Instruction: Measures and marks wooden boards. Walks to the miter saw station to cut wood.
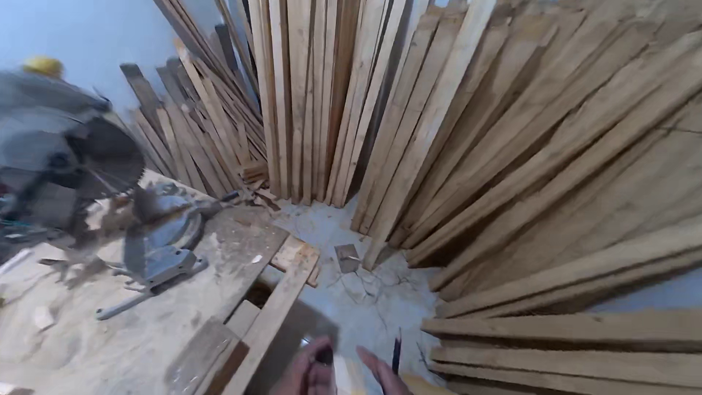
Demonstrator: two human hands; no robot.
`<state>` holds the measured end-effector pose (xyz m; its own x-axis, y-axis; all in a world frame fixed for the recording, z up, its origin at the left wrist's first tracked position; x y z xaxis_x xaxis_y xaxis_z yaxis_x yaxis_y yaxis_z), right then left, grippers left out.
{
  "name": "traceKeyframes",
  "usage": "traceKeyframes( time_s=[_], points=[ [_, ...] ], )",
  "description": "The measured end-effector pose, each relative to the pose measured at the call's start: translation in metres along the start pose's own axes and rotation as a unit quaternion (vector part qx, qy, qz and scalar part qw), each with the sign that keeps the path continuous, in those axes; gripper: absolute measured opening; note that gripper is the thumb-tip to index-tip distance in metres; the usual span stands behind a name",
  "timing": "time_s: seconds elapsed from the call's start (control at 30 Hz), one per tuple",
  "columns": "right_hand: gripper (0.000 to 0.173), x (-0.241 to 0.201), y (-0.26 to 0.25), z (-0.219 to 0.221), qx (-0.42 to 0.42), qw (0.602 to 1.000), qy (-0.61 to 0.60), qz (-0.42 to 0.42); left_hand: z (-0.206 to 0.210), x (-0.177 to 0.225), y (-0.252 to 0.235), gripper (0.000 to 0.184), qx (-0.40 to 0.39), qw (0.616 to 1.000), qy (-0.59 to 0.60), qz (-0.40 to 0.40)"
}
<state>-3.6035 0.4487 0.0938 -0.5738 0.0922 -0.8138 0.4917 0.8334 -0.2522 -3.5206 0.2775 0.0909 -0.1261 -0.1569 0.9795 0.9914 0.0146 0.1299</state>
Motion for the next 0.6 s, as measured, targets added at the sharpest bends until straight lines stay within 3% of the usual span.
traceKeyframes(
  time_s=[0.1, 0.17, 0.33, 0.47, 0.6],
  points=[
    [0.124, 0.059, -0.074, -0.043, -0.008, 0.995, -0.096, -0.018, -0.037, 0.022, -0.079, 0.112, 0.045, 0.996, -0.055, 0.052],
    [0.121, 0.091, -0.116, -0.073, -0.02, 0.986, -0.166, -0.019, -0.055, 0.035, -0.129, 0.112, 0.075, 0.99, -0.094, 0.073],
    [0.069, 0.153, -0.217, -0.143, -0.056, 0.964, -0.252, 0.058, -0.084, 0.073, -0.244, 0.108, 0.125, 0.972, -0.193, 0.053],
    [0.06, 0.199, -0.309, -0.174, -0.149, 0.954, -0.255, 0.052, -0.11, 0.088, -0.32, 0.099, 0.173, 0.927, -0.325, 0.067],
    [0.044, 0.251, -0.392, -0.186, -0.253, 0.911, -0.321, 0.046, -0.118, 0.088, -0.366, 0.089, 0.305, 0.876, -0.371, 0.054]
  ],
)
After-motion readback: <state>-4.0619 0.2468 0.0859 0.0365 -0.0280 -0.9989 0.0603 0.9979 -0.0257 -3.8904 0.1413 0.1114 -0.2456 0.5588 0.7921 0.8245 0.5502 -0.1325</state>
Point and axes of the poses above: each hand's wrist, its own y-axis away from the middle knuckle, its own z-axis out of the palm, x = y × z, the point moved 3 cm from there along -y, towards the middle knuckle, and after that the axes turned 9 degrees about -x, right-handed, at the moved point
